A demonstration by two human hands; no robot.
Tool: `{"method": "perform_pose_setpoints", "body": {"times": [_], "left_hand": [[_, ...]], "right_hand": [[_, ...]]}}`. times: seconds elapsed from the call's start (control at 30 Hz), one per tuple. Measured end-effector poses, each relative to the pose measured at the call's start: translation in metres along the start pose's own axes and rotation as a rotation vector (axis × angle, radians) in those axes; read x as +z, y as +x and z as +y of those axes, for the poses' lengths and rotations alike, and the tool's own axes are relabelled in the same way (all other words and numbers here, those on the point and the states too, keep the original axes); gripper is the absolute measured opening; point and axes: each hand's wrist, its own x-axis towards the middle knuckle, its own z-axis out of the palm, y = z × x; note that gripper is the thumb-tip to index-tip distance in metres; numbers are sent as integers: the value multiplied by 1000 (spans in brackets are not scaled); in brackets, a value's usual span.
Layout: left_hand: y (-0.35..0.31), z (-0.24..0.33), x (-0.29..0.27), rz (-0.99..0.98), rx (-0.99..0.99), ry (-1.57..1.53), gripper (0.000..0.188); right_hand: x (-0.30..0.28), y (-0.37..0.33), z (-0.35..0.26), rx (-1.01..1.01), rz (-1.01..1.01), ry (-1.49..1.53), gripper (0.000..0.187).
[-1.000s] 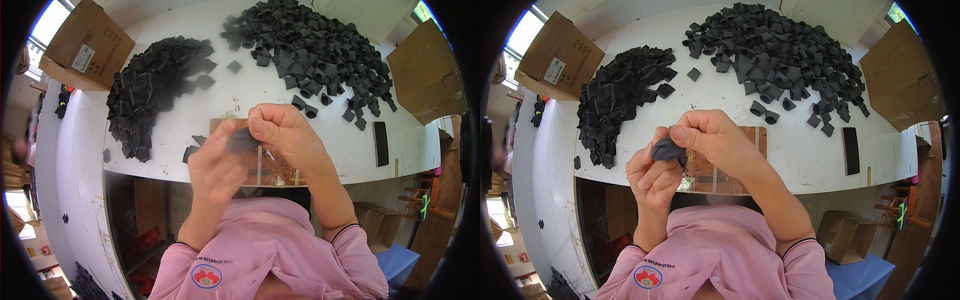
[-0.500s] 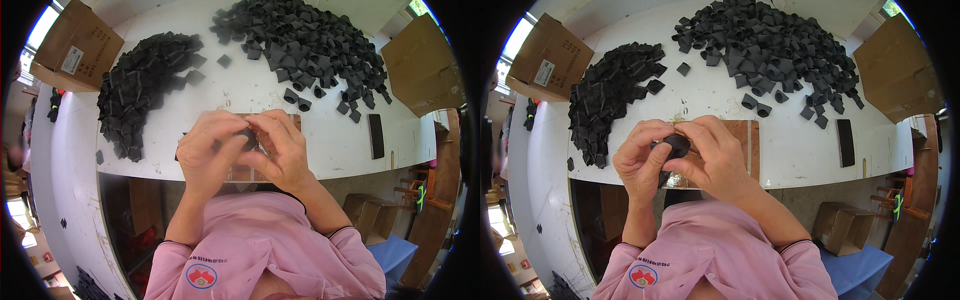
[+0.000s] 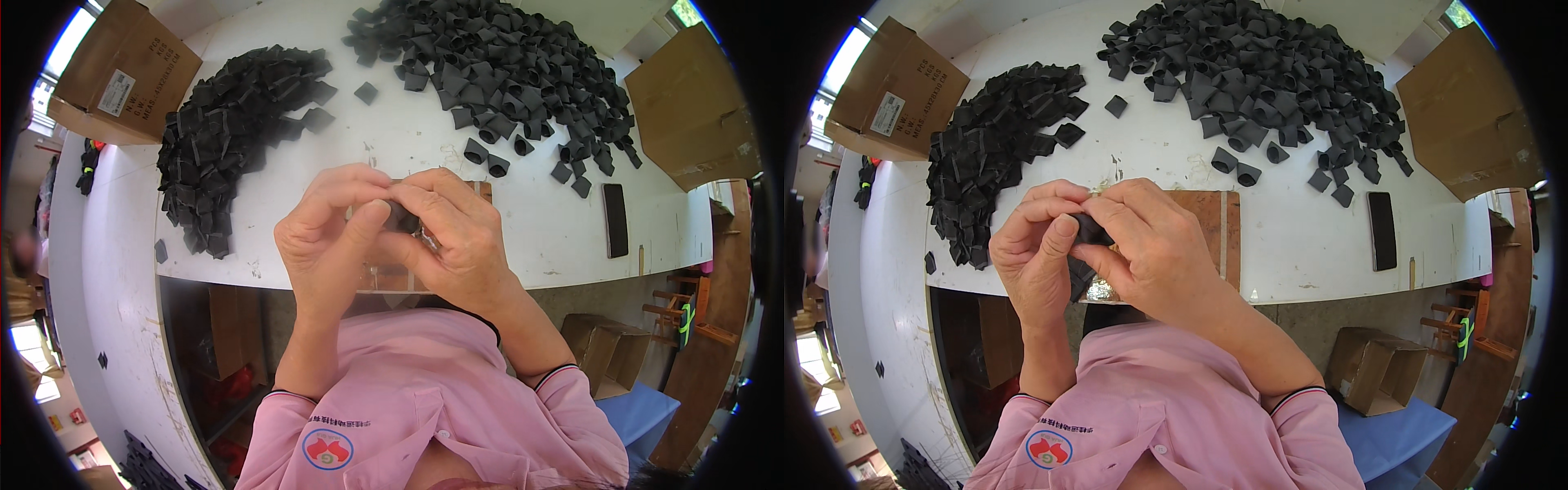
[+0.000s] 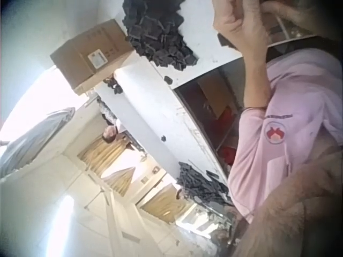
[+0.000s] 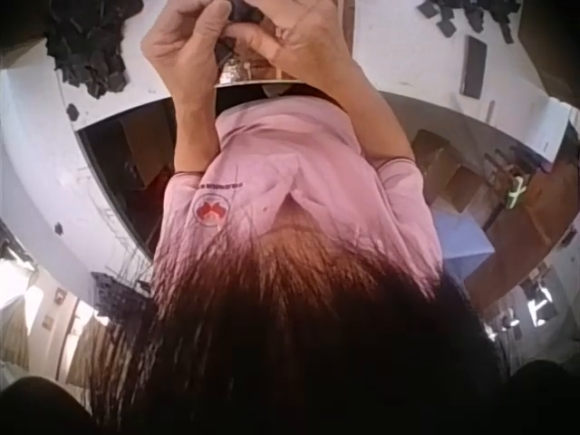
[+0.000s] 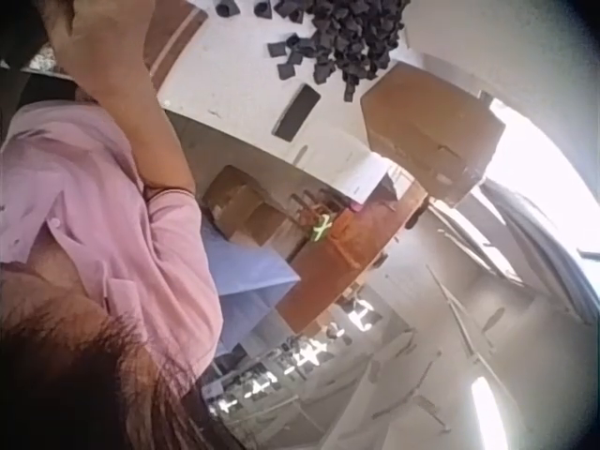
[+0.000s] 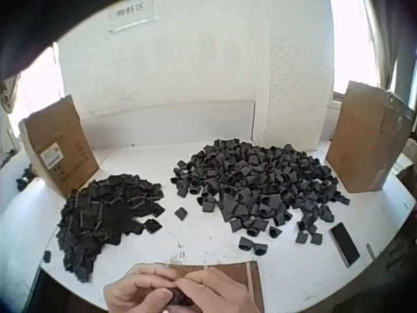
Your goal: The recorder is manually inspecting and trimming small, black, square-shaped parts, possibly from a manufacturing process, using their hands and a small tool to remove excess material.
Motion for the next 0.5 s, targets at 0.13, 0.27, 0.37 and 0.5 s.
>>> {"method": "perform_pose_setpoints", "body": {"times": [0.13,0.27,0.37,0.5], "left_hand": [[-6,-1,4,238,-5,-238,12],[-12,2,9,367,-132,-423,13],[-16,-2,8,353,-119,-395,13],[-20,-7,4,331,-110,-314,10]], "right_hand": [[1,0,1,-43,20,-77,34],[-1,4,0,-194,73,-268,29],[-1,1,3,-218,59,-331,25],[-6,0,10,-229,-75,-300,27]]}}
